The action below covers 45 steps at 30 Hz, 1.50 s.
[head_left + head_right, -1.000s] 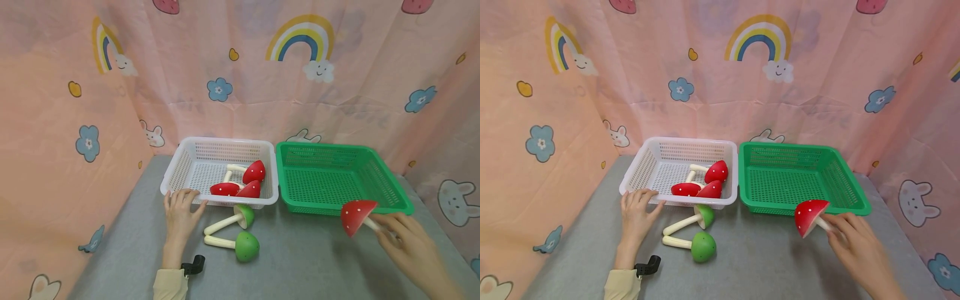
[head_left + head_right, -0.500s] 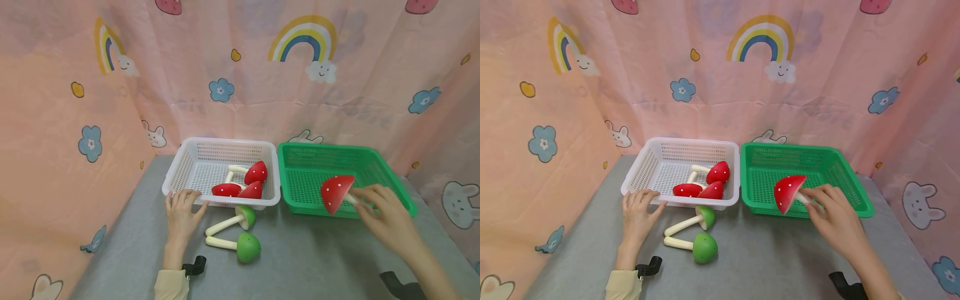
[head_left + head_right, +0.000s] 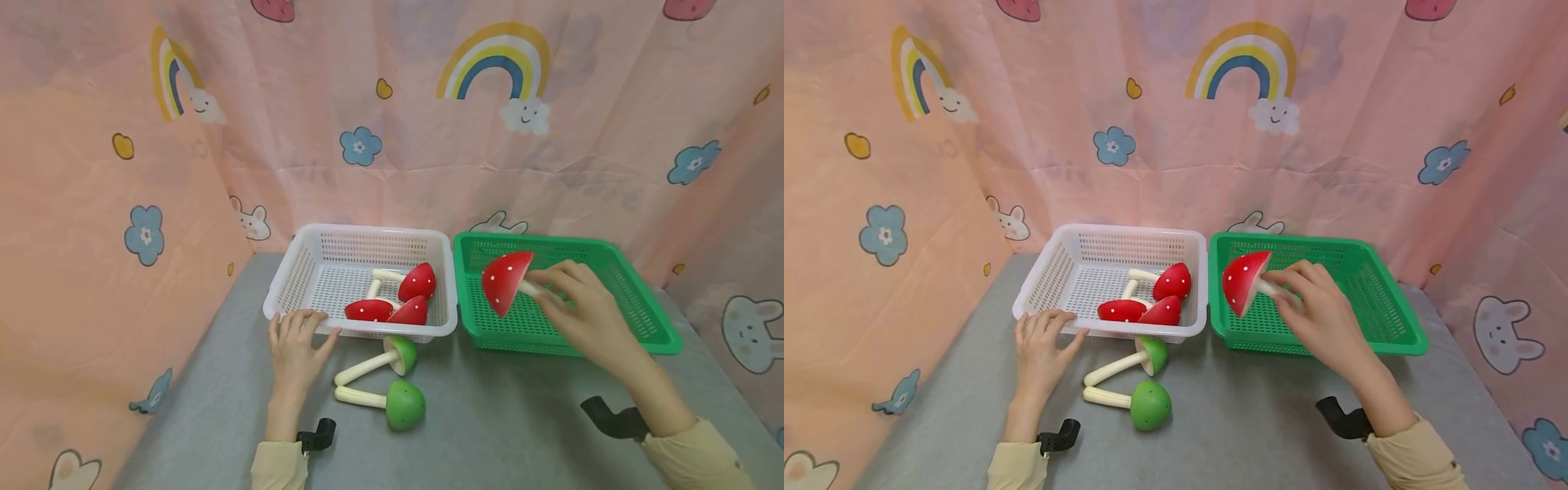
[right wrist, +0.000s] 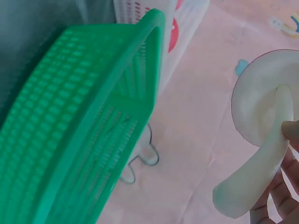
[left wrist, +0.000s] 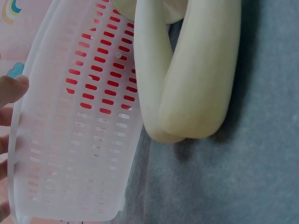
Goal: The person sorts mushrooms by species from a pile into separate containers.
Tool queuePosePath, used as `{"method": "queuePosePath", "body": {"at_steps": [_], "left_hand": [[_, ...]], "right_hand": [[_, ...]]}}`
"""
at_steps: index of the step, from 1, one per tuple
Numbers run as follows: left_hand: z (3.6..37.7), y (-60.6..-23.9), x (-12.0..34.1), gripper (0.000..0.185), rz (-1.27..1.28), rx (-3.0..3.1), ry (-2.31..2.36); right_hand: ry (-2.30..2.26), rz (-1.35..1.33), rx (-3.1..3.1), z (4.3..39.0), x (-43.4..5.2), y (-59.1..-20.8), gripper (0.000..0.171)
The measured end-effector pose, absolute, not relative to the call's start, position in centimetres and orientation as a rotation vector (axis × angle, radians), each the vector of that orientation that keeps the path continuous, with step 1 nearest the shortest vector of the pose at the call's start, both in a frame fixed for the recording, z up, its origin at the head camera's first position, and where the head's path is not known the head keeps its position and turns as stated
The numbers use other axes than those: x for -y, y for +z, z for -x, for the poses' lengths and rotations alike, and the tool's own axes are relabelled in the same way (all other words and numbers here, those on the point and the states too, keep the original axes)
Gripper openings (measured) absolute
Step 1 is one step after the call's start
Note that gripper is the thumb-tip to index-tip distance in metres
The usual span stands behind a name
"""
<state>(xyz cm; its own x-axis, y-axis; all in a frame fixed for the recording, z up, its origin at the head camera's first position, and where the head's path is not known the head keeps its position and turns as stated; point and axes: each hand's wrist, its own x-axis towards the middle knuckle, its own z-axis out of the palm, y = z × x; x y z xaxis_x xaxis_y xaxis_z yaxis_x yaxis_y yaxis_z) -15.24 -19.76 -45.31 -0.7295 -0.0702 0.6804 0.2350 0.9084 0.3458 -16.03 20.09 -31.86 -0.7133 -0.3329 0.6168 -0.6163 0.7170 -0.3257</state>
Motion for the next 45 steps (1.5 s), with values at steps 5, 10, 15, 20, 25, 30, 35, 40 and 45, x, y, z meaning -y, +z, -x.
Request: {"method": "queuePosePath", "body": {"at_steps": [5, 10, 15, 20, 25, 30, 35, 40, 45], "left_hand": [[15.3, -45.3, 19.8, 0.029, 0.122, 2.327, -0.535], [15.3, -45.3, 19.7, 0.029, 0.134, 2.320, -0.526], [15.2, -45.4, 19.5, 0.029, 0.132, 2.325, -0.526], [15.3, -45.4, 19.5, 0.028, 0.133, 2.324, -0.528], [15.2, -45.5, 19.5, 0.029, 0.132, 2.321, -0.523], [14.9, -45.5, 19.6, 0.029, 0.120, 2.331, -0.523], [14.9, -45.4, 19.7, 0.029, 0.109, 2.346, -0.531], [14.9, -45.3, 19.7, 0.029, 0.108, 2.346, -0.534], [15.0, -45.2, 19.7, 0.029, 0.111, 2.345, -0.525]], "right_hand": [[0.755, -0.739, 2.403, 17.3, -18.4, -31.7, 0.033], [0.795, -0.747, 2.444, 18.3, -16.5, -31.6, 0.033], [0.839, -0.765, 2.499, 19.3, -14.6, -31.7, 0.030], [0.869, -0.797, 2.540, 20.4, -12.9, -32.0, 0.029], [0.886, -0.843, 2.578, 21.5, -10.9, -32.1, 0.028], [0.853, -0.862, 2.663, 22.5, -8.5, -32.3, 0.030], [0.851, -0.876, 2.742, 23.8, -6.5, -33.0, 0.031], [0.831, -0.925, 2.754, 25.2, -4.6, -33.8, 0.028], [0.848, -0.929, 2.798, 26.3, -2.9, -34.6, 0.028]]}}
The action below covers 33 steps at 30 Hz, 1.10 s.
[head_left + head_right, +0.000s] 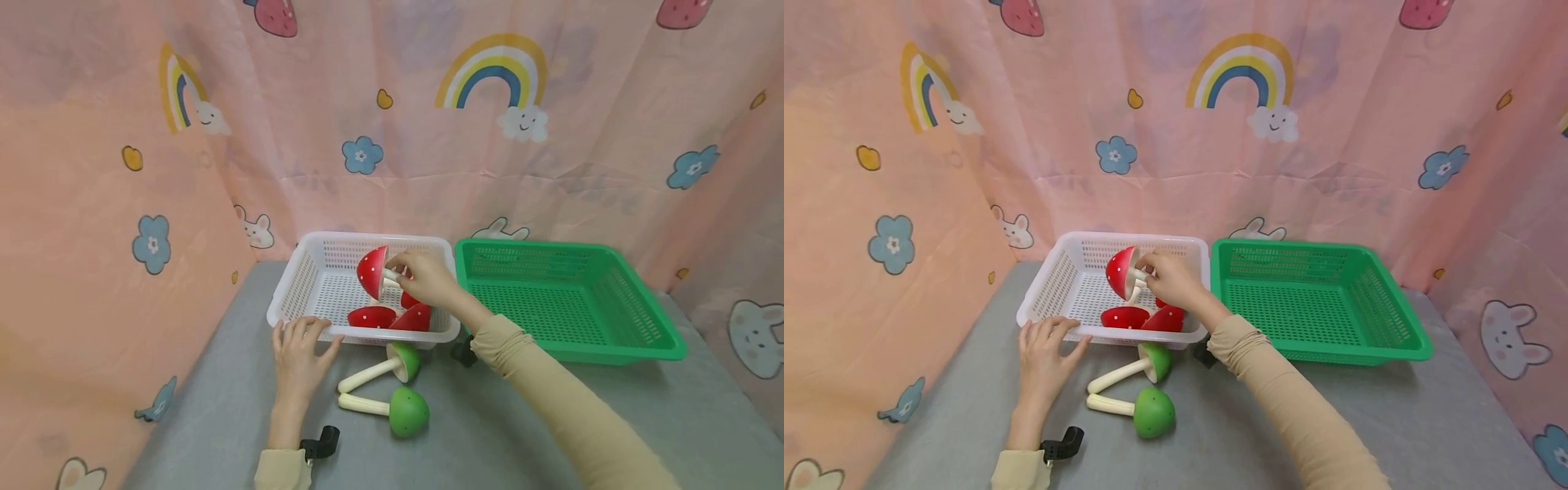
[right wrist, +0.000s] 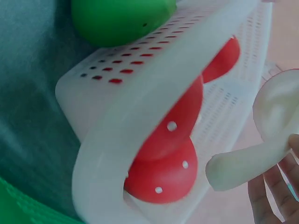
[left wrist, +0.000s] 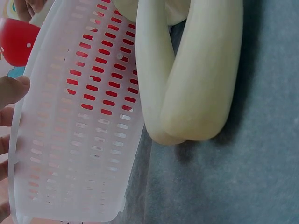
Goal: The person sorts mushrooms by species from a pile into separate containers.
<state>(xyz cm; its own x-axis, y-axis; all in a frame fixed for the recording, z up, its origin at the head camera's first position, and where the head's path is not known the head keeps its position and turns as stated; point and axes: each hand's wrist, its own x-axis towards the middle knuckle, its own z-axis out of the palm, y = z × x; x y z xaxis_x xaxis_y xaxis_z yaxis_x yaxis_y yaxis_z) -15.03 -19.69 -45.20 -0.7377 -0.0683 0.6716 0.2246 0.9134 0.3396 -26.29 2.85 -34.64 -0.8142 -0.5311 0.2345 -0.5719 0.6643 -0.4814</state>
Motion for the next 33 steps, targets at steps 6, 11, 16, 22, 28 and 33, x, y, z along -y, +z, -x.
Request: {"method": "queuePosePath", "body": {"at_steps": [6, 11, 16, 22, 28, 33], "left_hand": [[15.0, -45.2, 19.7, 0.029, 0.109, 2.347, -0.528], [15.0, -45.1, 19.9, 0.029, 0.095, 2.353, -0.534], [15.0, -45.2, 19.8, 0.030, 0.092, 2.365, -0.530], [15.0, -45.4, 19.6, 0.029, 0.104, 2.362, -0.531], [15.1, -45.4, 19.6, 0.030, 0.107, 2.345, -0.524], [15.1, -45.3, 19.6, 0.030, 0.103, 2.356, -0.528]], "right_hand": [[0.796, -0.893, 2.871, 27.0, -1.0, -35.6, 0.026], [0.701, -0.888, 2.886, 27.7, 0.6, -36.5, 0.025], [0.702, -0.836, 2.981, 28.3, 1.7, -37.6, 0.028], [0.675, -0.808, 3.085, 28.3, 1.7, -39.1, 0.033], [0.675, -0.864, 3.085, 28.0, 1.7, -39.6, 0.030], [0.760, -0.862, 3.075, 27.6, 1.8, -39.3, 0.028]]}}
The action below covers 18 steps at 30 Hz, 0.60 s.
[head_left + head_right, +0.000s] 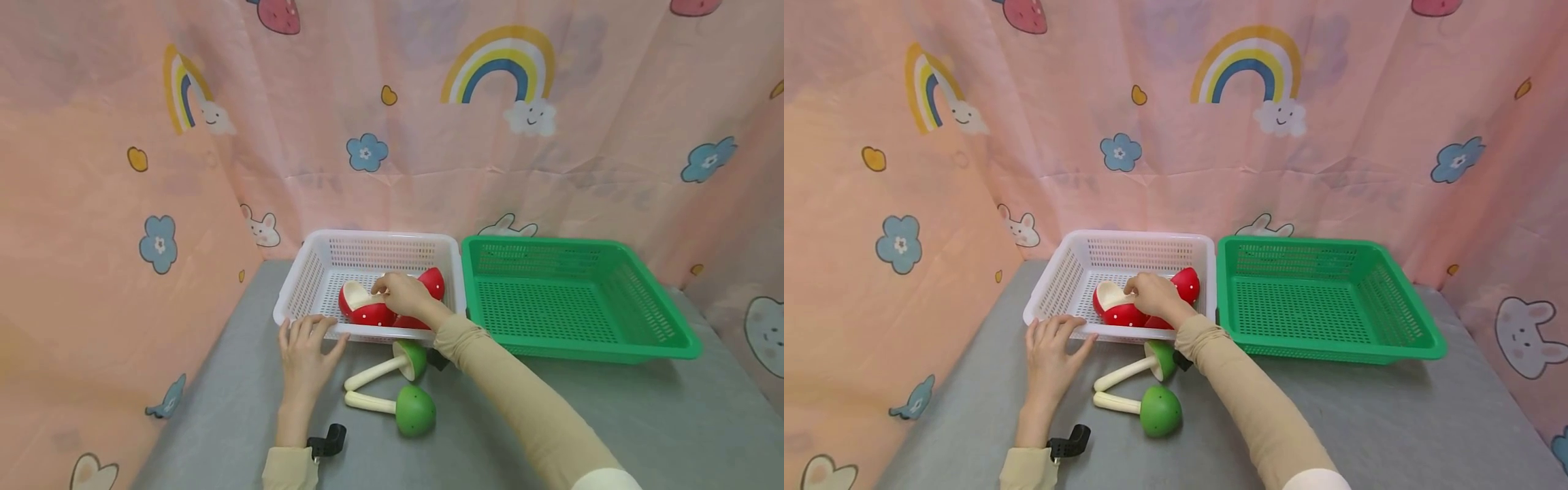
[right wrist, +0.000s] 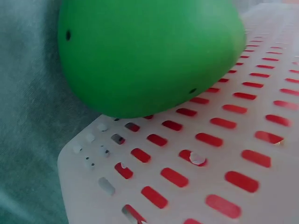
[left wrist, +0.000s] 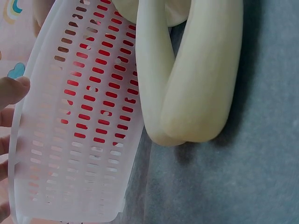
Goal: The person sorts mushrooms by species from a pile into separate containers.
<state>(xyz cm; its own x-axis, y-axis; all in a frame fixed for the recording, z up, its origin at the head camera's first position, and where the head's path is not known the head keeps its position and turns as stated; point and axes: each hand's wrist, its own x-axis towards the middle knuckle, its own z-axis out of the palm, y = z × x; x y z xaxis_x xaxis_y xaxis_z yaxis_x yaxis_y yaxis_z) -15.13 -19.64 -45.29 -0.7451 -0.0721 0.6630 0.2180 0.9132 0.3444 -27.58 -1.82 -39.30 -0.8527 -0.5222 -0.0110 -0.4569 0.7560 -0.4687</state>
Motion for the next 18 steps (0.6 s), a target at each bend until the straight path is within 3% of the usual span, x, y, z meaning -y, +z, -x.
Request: {"method": "queuePosePath", "body": {"at_steps": [18], "left_hand": [[15.2, -45.2, 19.7, 0.030, 0.105, 2.361, -0.543]], "right_hand": [[-1.067, 0.743, -2.850, 26.1, -2.5, -37.3, 0.027]]}}
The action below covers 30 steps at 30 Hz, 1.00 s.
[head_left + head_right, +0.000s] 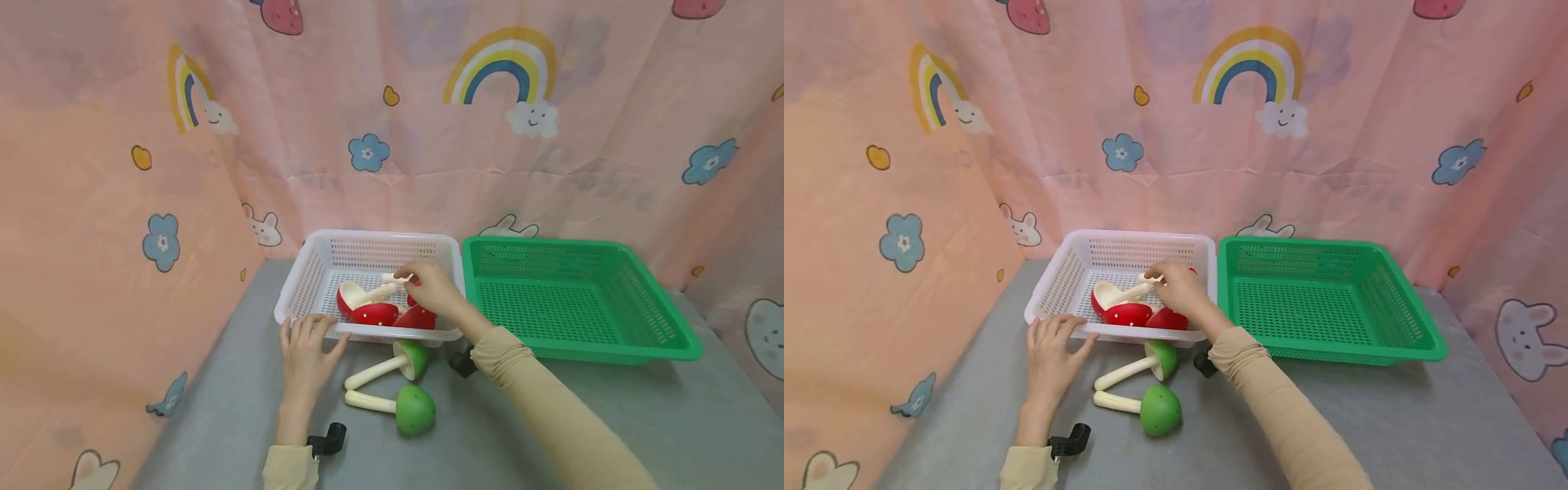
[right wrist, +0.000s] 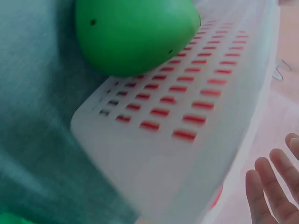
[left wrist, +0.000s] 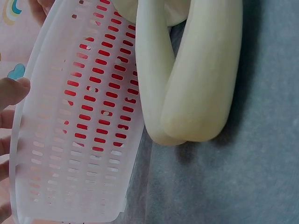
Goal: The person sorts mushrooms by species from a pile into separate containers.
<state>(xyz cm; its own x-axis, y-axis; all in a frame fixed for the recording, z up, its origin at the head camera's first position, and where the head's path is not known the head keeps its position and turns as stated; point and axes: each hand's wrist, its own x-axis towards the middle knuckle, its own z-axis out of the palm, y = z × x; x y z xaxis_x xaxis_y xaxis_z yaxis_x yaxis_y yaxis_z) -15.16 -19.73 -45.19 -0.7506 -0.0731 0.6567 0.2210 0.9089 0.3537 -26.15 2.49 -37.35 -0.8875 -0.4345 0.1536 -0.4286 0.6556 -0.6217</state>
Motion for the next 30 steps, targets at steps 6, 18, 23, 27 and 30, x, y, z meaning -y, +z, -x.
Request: {"method": "queuePosePath", "body": {"at_steps": [6, 18, 23, 27, 30], "left_hand": [[15.4, -45.1, 19.6, 0.031, 0.146, 2.335, -0.517], [15.5, -44.8, 18.4, 0.026, 0.279, 2.298, -0.416], [14.8, -44.8, 18.2, 0.023, 0.331, 2.326, -0.357], [14.1, -44.5, 18.3, 0.022, 0.392, 2.364, -0.324], [13.5, -44.2, 18.5, 0.022, 0.442, 2.377, -0.341]], "right_hand": [[-1.137, 0.648, -2.904, 25.3, -5.0, -37.0, 0.026], [-1.198, 0.631, -2.995, 23.0, -9.0, -36.2, 0.025], [-1.207, 0.646, -3.043, 22.0, -11.0, -36.3, 0.025], [-1.279, 0.598, -3.055, 21.0, -12.8, -36.8, 0.023], [-1.312, 0.575, -3.065, 20.2, -13.9, -37.3, 0.023]]}}
